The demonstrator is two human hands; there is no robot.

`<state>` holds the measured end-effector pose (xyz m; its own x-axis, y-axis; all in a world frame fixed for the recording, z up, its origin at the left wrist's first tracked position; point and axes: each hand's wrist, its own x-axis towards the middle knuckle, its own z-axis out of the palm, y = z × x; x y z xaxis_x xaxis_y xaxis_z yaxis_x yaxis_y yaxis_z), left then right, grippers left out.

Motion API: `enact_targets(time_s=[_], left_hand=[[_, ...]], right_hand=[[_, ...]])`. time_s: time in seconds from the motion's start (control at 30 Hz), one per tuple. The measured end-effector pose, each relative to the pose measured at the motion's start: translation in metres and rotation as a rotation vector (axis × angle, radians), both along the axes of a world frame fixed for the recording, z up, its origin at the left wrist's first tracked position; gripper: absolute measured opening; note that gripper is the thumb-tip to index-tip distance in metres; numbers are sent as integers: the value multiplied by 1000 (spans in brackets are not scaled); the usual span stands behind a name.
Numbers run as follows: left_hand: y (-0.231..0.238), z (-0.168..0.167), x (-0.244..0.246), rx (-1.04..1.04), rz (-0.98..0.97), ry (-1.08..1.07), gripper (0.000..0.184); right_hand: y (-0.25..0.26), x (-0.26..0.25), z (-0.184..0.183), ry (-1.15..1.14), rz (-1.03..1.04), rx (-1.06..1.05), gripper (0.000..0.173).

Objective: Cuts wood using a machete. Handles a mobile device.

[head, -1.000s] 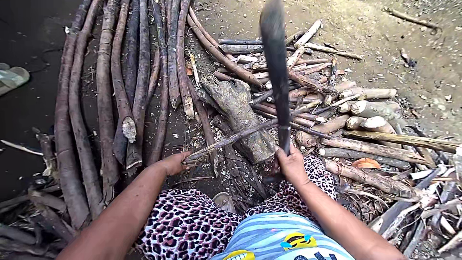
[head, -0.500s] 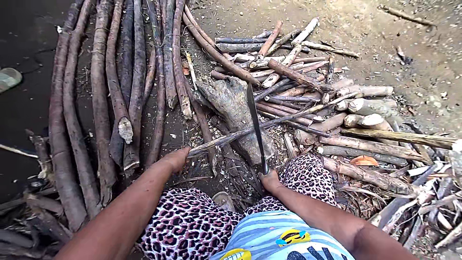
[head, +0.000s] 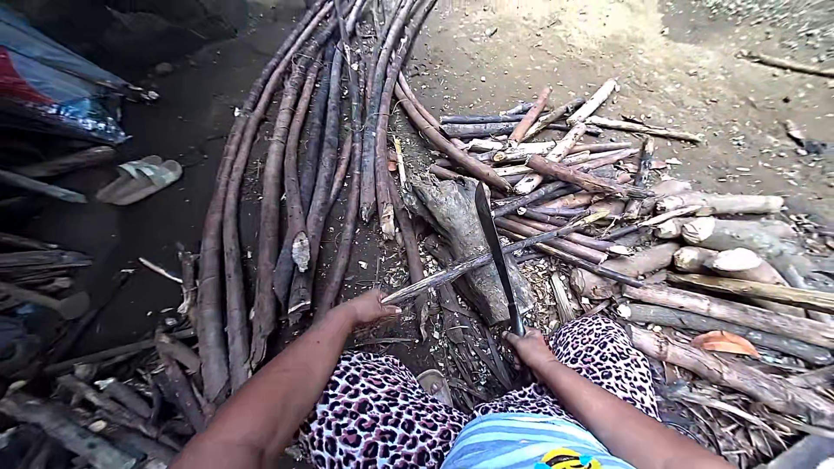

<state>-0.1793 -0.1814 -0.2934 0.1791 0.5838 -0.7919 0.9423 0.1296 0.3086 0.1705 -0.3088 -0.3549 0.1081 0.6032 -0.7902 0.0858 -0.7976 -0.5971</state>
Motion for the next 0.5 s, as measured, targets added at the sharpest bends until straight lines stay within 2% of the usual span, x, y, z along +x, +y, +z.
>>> enact_targets(time_s=[0.13, 0.27, 0.37, 0.5], left_hand=[[7, -11, -3, 170, -102, 142, 48], [9, -24, -1, 61, -116, 90, 58], [5, -23, 3, 2, -176, 88, 52], [7, -22, 6, 23, -226, 127, 48]], right_hand=[[2, -4, 23, 236, -123, -91, 16], [1, 1, 50, 136, -157, 74, 25], [15, 13, 94, 90, -138, 323, 34], [45, 33, 158, 77, -156, 953, 39]])
